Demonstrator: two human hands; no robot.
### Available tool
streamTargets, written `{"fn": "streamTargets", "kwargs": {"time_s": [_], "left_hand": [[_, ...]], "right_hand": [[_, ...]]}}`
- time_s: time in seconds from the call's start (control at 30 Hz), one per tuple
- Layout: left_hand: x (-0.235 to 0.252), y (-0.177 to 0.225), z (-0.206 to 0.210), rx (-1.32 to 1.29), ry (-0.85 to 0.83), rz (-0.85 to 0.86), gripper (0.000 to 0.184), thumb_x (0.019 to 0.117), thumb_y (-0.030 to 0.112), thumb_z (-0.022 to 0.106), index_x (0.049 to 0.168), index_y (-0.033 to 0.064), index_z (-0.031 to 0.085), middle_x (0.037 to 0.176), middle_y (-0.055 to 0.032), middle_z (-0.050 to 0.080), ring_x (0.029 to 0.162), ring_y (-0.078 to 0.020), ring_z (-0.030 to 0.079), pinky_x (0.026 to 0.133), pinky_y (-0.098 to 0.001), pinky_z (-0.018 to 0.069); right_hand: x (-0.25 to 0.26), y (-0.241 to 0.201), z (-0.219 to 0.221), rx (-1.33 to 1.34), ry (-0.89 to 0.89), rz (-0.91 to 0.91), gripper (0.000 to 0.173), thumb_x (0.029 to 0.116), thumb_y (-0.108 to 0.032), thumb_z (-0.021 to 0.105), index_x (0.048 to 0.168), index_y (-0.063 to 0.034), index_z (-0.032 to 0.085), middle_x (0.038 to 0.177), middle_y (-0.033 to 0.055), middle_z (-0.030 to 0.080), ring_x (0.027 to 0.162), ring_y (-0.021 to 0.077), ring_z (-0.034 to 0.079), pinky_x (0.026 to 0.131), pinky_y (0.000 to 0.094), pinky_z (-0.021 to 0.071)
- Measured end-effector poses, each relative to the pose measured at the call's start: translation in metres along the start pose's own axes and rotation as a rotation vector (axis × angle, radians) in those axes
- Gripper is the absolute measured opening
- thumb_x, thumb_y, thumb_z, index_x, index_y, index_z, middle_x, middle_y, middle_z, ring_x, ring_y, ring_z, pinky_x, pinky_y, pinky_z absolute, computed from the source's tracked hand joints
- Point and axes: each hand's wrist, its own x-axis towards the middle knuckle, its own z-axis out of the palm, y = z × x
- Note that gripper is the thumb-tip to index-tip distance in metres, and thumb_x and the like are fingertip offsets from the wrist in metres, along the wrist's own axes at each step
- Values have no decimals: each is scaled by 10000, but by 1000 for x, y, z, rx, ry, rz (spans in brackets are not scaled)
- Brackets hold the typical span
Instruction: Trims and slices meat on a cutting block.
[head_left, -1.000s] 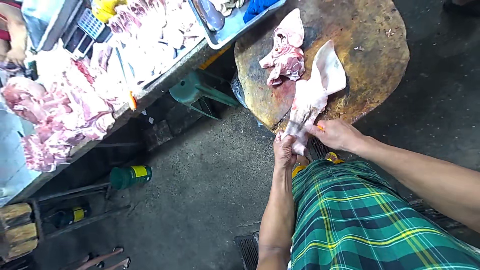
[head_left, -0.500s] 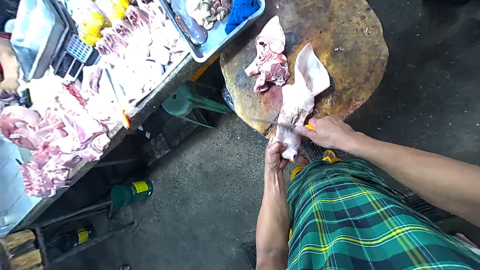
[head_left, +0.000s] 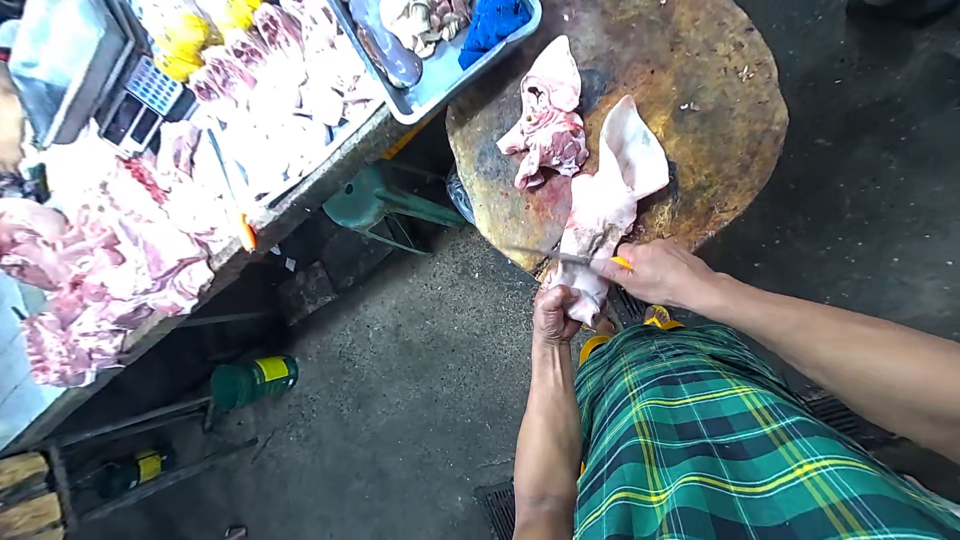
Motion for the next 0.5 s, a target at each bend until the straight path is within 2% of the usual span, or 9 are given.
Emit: {"fn": "streamTargets", "kwargs": {"time_s": [0.13, 0.23, 0.37, 0.43, 0.5], "left_hand": [[2, -2, -4, -30, -11, 17, 245, 809, 176, 726, 1039, 162, 644, 909, -50, 713, 785, -167, 710, 687, -379, 609], [4, -1, -3, -48, 4, 39, 196, 810, 151, 705, 999, 161, 652, 886, -46, 720, 773, -165, 715, 680, -376, 608], [6, -4, -5, -74, 49, 47, 265, 812, 143, 674, 1076, 144, 652, 945, -56, 724, 829, -185, 722, 726, -407, 615], [6, -4, -7, -55, 61, 41, 292, 821, 172, 669, 1112, 145, 655, 949, -49, 728, 834, -173, 724, 738, -399, 618], [5, -3, -6, -57, 61, 37, 254, 827, 181, 676, 1079, 152, 661, 924, -40, 728, 816, -163, 721, 728, -389, 615]], "right_hand": [[14, 4, 0, 28, 12, 68, 782, 1005, -750, 287, 974, -73, 676, 868, 186, 689, 895, 402, 703, 761, 642, 545], [5, -4, -2, -13, -10, 16, 749, 997, -759, 296, 933, -107, 658, 801, 142, 670, 829, 367, 700, 709, 609, 548], [10, 4, -2, -17, -24, 118, 808, 1002, -758, 264, 980, -58, 667, 873, 198, 685, 900, 419, 700, 756, 646, 544], [-2, -1, 1, -17, -15, 73, 794, 984, -779, 278, 927, -90, 668, 793, 159, 666, 812, 381, 700, 684, 619, 553], [-11, -3, 7, -34, -13, 23, 773, 971, -801, 270, 877, -130, 644, 722, 103, 635, 738, 328, 688, 630, 572, 547]]}}
